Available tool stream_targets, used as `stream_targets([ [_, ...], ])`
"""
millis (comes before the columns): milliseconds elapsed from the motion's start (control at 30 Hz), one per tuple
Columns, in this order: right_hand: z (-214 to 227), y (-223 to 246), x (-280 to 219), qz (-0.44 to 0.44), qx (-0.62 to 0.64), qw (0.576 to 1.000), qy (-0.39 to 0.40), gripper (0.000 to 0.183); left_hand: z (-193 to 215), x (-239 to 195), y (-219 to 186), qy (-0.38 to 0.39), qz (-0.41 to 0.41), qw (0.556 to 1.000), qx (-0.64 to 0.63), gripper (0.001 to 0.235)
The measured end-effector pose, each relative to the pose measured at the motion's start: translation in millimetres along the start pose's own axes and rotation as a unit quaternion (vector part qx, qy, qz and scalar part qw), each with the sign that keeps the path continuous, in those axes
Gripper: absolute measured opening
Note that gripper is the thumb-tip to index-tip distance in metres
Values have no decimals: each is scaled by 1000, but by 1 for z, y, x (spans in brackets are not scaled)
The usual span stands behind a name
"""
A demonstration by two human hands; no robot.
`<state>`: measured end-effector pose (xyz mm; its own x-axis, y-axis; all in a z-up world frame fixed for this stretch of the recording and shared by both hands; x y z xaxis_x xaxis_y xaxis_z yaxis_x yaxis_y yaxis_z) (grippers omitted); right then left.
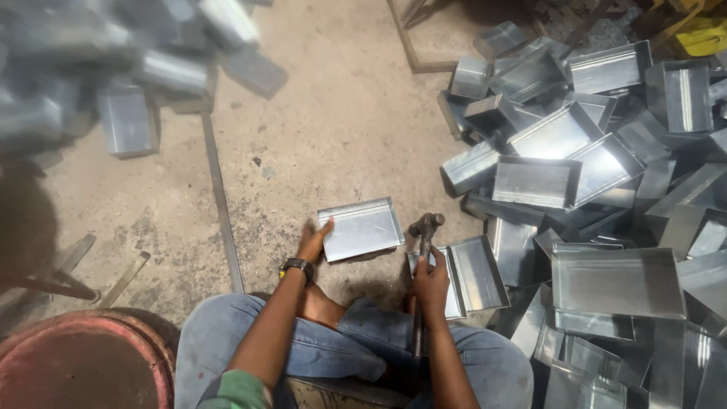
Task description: The person assembles metal boxes by hand and using a hammer, folding pre-cut metal sheets into a rectangular shape and hammering the seams and corners to secure them before tossing the finished items onto a pile.
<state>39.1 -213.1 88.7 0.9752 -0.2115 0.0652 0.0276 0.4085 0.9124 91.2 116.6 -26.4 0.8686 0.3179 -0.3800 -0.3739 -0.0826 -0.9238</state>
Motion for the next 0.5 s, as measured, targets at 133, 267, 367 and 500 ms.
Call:
stream_targets([
  [133,-13,-23,12,-92,21,996,8,46,-21,19,40,81,108,979,-154,82],
  [267,-15,-36,0,-147,49,988,16,45,-20,19,45,79,117,973,-183,82],
  [367,-14,-31,-1,-127,38,991,30,45,-21,18,39,88,165,965,-183,83],
  [500,-15,-25,-5,-126,11,991,29,45,-19,8,16,105,209,964,-129,85],
])
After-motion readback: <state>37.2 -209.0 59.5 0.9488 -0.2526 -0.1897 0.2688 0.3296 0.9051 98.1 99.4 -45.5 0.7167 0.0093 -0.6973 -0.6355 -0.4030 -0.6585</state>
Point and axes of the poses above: each hand's wrist, its own x-axis towards the middle knuckle, its own z-axis out of the back of the hand, y = z × x, the point moved 10 cm from there along x, towards the middle knuckle, and after that the axes turned 7 degrees about z, right-handed, at the moved point
